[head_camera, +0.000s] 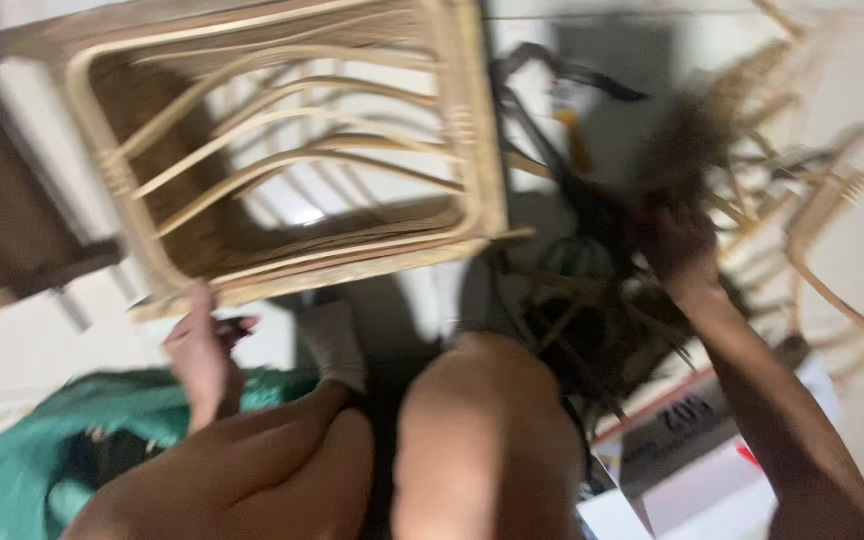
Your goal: The person assembles a rectangular woven basket by inserting curved bamboo strips into a wooden frame. They use pliers to adjust the strips and apply glue to secure the joints. The person repeatedly hammers the frame to tighten the assembly.
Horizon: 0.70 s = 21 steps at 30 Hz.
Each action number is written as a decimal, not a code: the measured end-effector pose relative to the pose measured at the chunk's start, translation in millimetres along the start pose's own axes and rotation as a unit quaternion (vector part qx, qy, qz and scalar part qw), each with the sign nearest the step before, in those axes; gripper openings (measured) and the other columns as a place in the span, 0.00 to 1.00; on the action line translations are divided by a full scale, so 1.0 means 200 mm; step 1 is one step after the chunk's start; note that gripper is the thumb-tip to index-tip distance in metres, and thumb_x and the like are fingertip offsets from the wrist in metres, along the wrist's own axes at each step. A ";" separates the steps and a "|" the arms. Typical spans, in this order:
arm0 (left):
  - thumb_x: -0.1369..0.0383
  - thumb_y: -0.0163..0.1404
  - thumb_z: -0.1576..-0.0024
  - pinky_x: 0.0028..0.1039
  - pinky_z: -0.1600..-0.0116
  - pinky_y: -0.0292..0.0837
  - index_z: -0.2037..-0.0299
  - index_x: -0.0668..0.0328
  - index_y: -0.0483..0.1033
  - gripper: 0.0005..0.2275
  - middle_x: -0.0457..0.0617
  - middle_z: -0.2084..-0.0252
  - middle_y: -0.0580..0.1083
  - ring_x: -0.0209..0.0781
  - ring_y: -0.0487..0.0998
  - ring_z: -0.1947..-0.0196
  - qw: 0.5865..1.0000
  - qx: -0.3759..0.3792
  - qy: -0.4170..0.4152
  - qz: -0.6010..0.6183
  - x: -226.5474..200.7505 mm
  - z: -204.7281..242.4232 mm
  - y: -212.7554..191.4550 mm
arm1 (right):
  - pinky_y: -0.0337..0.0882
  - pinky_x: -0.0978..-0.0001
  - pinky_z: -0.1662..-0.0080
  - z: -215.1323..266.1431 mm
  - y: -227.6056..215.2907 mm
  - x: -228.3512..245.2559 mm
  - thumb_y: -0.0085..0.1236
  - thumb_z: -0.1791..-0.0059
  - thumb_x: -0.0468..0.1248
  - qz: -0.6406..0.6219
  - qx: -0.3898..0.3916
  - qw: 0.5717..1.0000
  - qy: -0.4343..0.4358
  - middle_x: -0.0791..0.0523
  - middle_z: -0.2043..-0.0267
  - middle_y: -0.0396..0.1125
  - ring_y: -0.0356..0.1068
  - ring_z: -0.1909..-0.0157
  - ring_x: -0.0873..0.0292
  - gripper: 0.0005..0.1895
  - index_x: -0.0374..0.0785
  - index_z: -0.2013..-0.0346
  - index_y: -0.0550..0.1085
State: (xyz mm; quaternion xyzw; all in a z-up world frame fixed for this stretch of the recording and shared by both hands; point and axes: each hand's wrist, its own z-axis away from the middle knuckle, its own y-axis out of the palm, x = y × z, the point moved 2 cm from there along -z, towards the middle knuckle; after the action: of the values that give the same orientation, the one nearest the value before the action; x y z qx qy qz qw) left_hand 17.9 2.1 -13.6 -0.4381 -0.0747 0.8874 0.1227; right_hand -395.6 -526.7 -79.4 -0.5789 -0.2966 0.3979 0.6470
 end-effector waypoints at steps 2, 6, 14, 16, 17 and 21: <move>0.56 0.56 0.38 0.28 0.72 0.74 0.63 0.68 0.80 0.18 0.46 0.81 0.71 0.39 0.77 0.82 0.995 -0.017 -0.021 0.092 0.04 -0.02 0.03 | 0.74 0.52 0.54 0.07 0.08 0.00 0.59 0.44 0.47 -0.026 0.004 1.000 -0.006 0.50 0.63 0.72 0.72 0.57 0.45 0.09 0.50 0.55 0.82; 0.58 0.61 0.37 0.27 0.75 0.69 0.72 0.78 0.71 0.24 0.53 0.80 0.70 0.45 0.79 0.80 0.995 -0.001 0.013 0.103 0.13 -0.03 0.03 | 0.68 0.56 0.66 0.16 0.12 -0.07 0.54 0.40 0.54 -0.110 0.081 0.984 0.114 0.49 0.71 0.71 0.71 0.70 0.47 0.24 0.40 0.67 0.81; 0.60 0.57 0.35 0.26 0.49 0.74 0.56 0.70 0.83 0.15 0.51 0.60 0.80 0.38 0.78 0.55 0.901 0.432 0.031 -0.028 -0.04 0.08 0.14 | 0.70 0.70 0.52 -0.10 -0.53 0.32 0.52 0.41 0.33 -0.463 -0.097 0.878 0.066 0.55 0.52 0.72 0.68 0.53 0.66 0.10 0.32 0.47 0.75; 0.62 0.56 0.40 0.33 0.39 0.76 0.42 0.64 0.74 0.19 0.50 0.49 0.80 0.39 0.80 0.48 0.863 0.498 0.016 0.076 -0.18 0.11 0.26 | 0.69 0.72 0.51 -0.22 -0.75 0.58 0.52 0.41 0.35 -0.535 0.004 0.841 0.084 0.55 0.51 0.72 0.69 0.53 0.67 0.11 0.34 0.46 0.76; 0.63 0.56 0.39 0.32 0.35 0.71 0.37 0.65 0.69 0.22 0.50 0.43 0.76 0.39 0.76 0.42 0.858 0.497 0.120 0.053 -0.26 0.13 0.31 | 0.69 0.73 0.50 -0.28 -0.86 0.72 0.52 0.41 0.37 -0.559 0.061 0.823 0.079 0.55 0.50 0.73 0.69 0.52 0.68 0.12 0.36 0.45 0.76; 0.64 0.54 0.35 0.32 0.27 0.60 0.30 0.67 0.59 0.27 0.53 0.31 0.64 0.38 0.64 0.30 0.807 0.492 0.308 0.111 -0.46 0.22 0.49 | 0.72 0.68 0.49 -0.58 -1.05 1.33 0.57 0.48 0.40 -0.527 0.302 0.794 -0.004 0.55 0.52 0.75 0.73 0.53 0.62 0.17 0.37 0.46 0.76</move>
State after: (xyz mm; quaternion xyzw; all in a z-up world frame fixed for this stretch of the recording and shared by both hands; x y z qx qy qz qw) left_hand 22.0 -118.6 60.5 -0.5747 0.4624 0.6314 0.2391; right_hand -126.1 -360.9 89.2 -0.1065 -0.4234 0.0665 0.8972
